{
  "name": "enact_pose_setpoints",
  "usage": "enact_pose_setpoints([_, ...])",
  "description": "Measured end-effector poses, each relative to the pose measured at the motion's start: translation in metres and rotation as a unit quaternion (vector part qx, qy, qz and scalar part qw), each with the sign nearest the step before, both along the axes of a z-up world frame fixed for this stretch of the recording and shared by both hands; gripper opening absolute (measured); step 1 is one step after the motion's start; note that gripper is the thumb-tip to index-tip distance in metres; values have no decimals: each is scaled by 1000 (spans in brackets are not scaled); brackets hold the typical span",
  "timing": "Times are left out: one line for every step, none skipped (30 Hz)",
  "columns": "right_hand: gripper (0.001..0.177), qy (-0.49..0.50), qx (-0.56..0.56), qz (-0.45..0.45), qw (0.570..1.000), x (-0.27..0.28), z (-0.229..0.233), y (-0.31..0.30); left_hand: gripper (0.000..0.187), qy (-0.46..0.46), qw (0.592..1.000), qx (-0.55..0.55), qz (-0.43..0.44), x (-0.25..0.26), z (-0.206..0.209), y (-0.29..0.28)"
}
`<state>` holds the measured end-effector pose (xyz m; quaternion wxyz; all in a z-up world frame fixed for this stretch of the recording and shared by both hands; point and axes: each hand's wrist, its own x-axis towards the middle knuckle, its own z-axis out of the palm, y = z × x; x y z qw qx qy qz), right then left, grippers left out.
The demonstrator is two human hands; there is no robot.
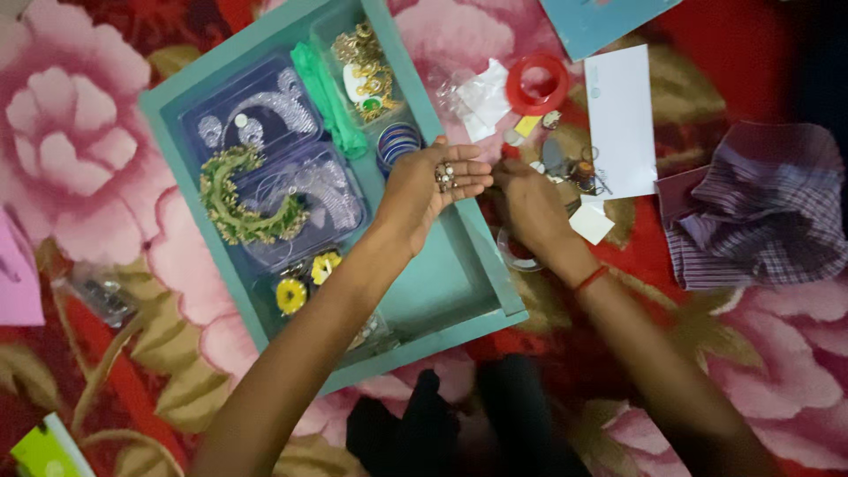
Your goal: The person sorts through a drawer containing various jewelry items, including necklaces, bracelets, and rings. They pick up and examine several pieces, such as a star-shaped necklace and a yellow flower hair accessory, before placing them back into the drawer.
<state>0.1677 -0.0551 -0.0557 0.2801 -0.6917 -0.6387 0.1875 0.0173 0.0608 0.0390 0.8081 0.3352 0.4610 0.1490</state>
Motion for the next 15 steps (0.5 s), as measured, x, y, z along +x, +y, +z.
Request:
enact_pose_setpoints([23, -3, 2, 9, 1000, 1, -6, -1, 42, 11, 1000, -1, 5, -5, 5, -1])
enact_pose_setpoints([23, -8, 7, 19, 1000, 5, -10, 2, 45, 19, 1000, 2, 11, -10, 10, 1])
enact_pose_setpoints([24, -46, 42, 33, 998, 7, -13, 5, 44, 11, 1000, 9, 12, -15, 15, 2])
enact_pose_setpoints([25, -80, 75, 51, 993, 4, -14, 8, 43, 6, 1000, 15, 17, -23, 20, 1])
enact_pose_setpoints([25, -114, 109, 69, 985, 1, -13, 9, 42, 2, 1000, 20, 22, -31, 24, 1])
enact_pose_setpoints([22, -92, 75, 53, 991, 0, -8, 7, 44, 8, 999, 25, 22, -40, 28, 0])
enact_pose_setpoints([19, -69, 42, 38, 996, -3, -1, 7, 45, 14, 999, 29, 22, -50, 32, 1])
enact_pose_setpoints([19, -50, 13, 27, 998, -5, 11, 13, 46, 17, 999, 39, 26, -57, 37, 4])
enact_pose_setpoints([17, 3, 9, 3, 1000, -5, 27, 14, 43, 13, 999, 43, 28, -63, 40, 7])
enact_pose_setpoints([15, 57, 5, -20, 998, -7, 46, 14, 41, 11, 998, 49, 31, -69, 43, 9])
enact_pose_setpoints([14, 86, 5, -26, 996, -10, 67, 12, 38, 8, 998, 55, 34, -76, 44, 12])
enact_pose_setpoints([15, 116, 2, -36, 993, -13, 87, 5, 34, 14, 997, 64, 34, -79, 42, 13])
enact_pose_setpoints([13, 166, -38, -50, 984, -19, 106, 0, 30, 19, 996, 74, 34, -81, 39, 14])
enact_pose_setpoints([12, 215, -80, -61, 971, -32, 121, -3, 27, 26, 996, 82, 38, -88, 35, 14])
enact_pose_setpoints([10, 214, -70, -13, 974, -50, 131, -1, 29, 45, 992, 120, 10, -100, 30, 11])
